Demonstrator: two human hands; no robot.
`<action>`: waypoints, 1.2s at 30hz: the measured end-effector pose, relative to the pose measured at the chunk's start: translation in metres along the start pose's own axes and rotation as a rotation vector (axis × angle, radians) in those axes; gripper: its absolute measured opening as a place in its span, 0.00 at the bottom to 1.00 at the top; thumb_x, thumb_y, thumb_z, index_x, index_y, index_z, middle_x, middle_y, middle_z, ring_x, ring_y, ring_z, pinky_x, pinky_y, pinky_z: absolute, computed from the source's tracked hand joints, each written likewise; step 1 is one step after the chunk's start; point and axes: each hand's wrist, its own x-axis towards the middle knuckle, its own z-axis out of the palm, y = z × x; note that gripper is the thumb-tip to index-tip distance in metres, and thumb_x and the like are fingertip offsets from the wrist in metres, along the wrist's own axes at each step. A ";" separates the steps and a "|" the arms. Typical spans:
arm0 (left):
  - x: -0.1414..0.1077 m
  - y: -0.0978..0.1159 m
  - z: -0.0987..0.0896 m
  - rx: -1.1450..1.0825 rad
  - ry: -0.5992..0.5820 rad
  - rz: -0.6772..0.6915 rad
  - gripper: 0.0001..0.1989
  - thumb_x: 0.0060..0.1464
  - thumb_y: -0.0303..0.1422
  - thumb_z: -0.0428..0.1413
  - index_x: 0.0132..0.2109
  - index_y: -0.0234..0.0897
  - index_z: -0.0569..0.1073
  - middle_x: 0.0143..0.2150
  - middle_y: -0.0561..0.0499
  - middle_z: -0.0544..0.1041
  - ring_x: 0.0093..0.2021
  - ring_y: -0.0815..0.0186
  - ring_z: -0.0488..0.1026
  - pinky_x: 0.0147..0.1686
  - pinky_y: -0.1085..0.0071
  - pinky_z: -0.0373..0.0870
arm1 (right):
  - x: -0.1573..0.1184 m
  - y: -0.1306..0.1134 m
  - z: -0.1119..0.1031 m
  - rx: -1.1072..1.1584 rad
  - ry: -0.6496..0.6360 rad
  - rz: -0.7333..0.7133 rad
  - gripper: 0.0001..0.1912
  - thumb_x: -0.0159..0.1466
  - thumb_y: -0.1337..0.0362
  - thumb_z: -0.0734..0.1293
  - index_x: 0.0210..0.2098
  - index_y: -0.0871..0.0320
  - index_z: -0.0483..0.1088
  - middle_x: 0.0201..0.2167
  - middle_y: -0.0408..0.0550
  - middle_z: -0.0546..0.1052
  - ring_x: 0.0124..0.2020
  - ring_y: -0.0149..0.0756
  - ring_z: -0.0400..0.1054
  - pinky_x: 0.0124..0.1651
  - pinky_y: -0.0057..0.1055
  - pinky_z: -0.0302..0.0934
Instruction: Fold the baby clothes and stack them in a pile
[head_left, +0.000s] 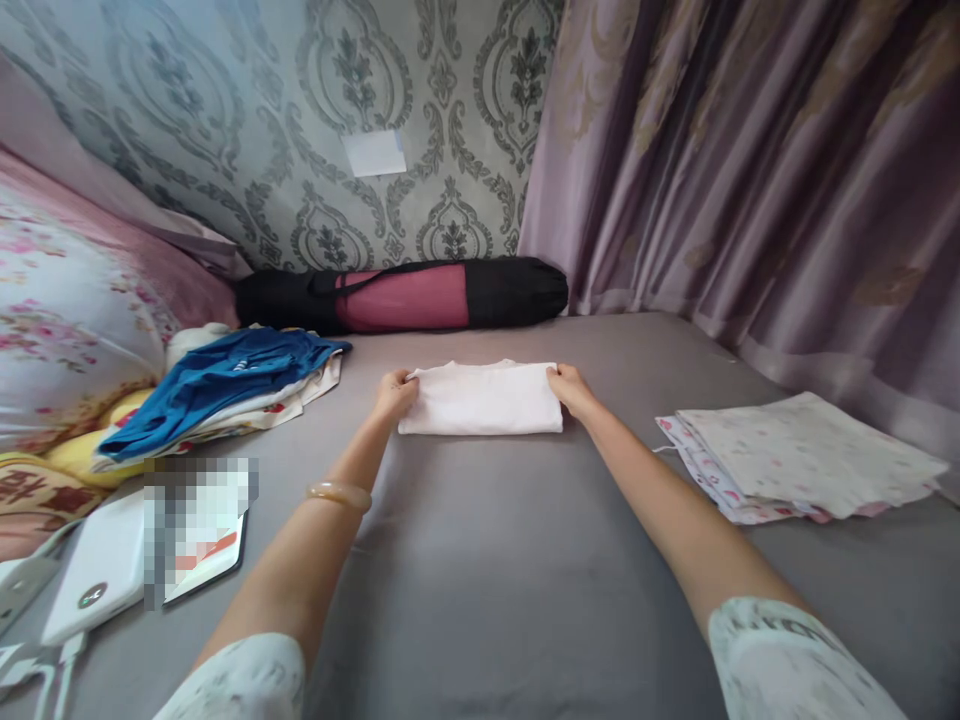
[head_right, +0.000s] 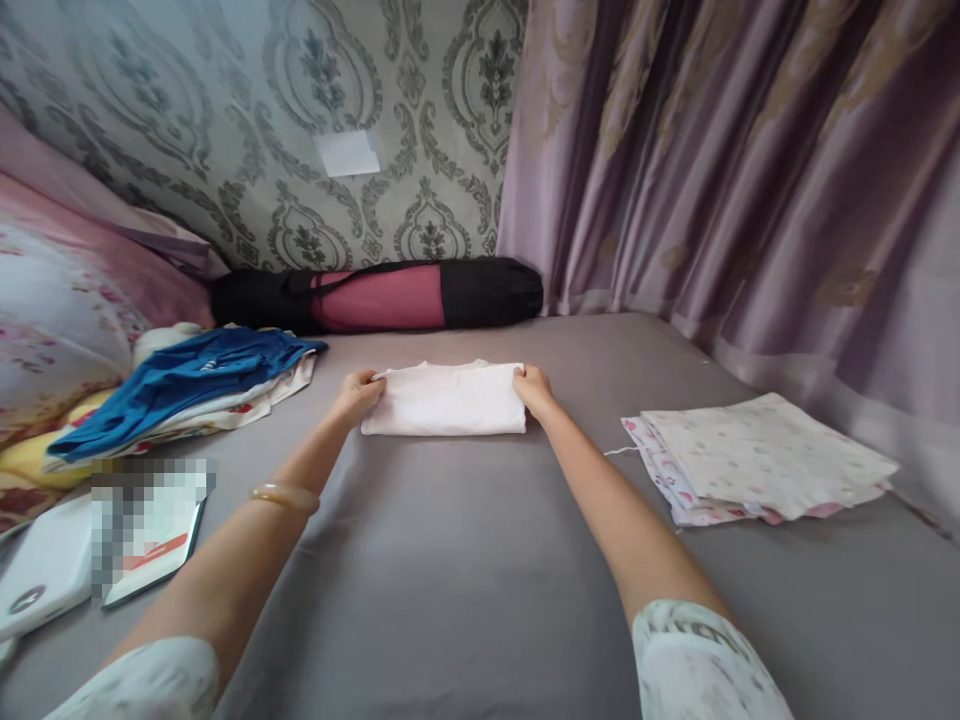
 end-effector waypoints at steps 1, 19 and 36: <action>0.003 0.000 0.004 0.053 0.022 -0.009 0.10 0.48 0.32 0.49 0.33 0.34 0.74 0.21 0.53 0.68 0.27 0.65 0.69 0.26 0.73 0.60 | 0.003 -0.001 0.002 -0.036 0.017 0.016 0.13 0.65 0.65 0.58 0.34 0.62 0.73 0.30 0.52 0.77 0.37 0.41 0.71 0.39 0.29 0.61; 0.011 -0.004 0.038 0.556 0.133 0.207 0.17 0.62 0.31 0.39 0.53 0.32 0.66 0.48 0.33 0.72 0.46 0.51 0.74 0.44 0.59 0.67 | -0.006 -0.014 0.015 -0.602 0.023 -0.042 0.21 0.73 0.59 0.48 0.55 0.63 0.62 0.43 0.64 0.77 0.48 0.48 0.72 0.49 0.39 0.60; 0.010 0.003 0.032 0.536 0.147 0.096 0.22 0.64 0.36 0.38 0.54 0.24 0.65 0.52 0.25 0.70 0.54 0.43 0.69 0.48 0.53 0.65 | -0.003 -0.022 0.009 -0.524 -0.009 0.089 0.21 0.71 0.60 0.53 0.53 0.70 0.64 0.47 0.70 0.74 0.51 0.52 0.70 0.51 0.42 0.61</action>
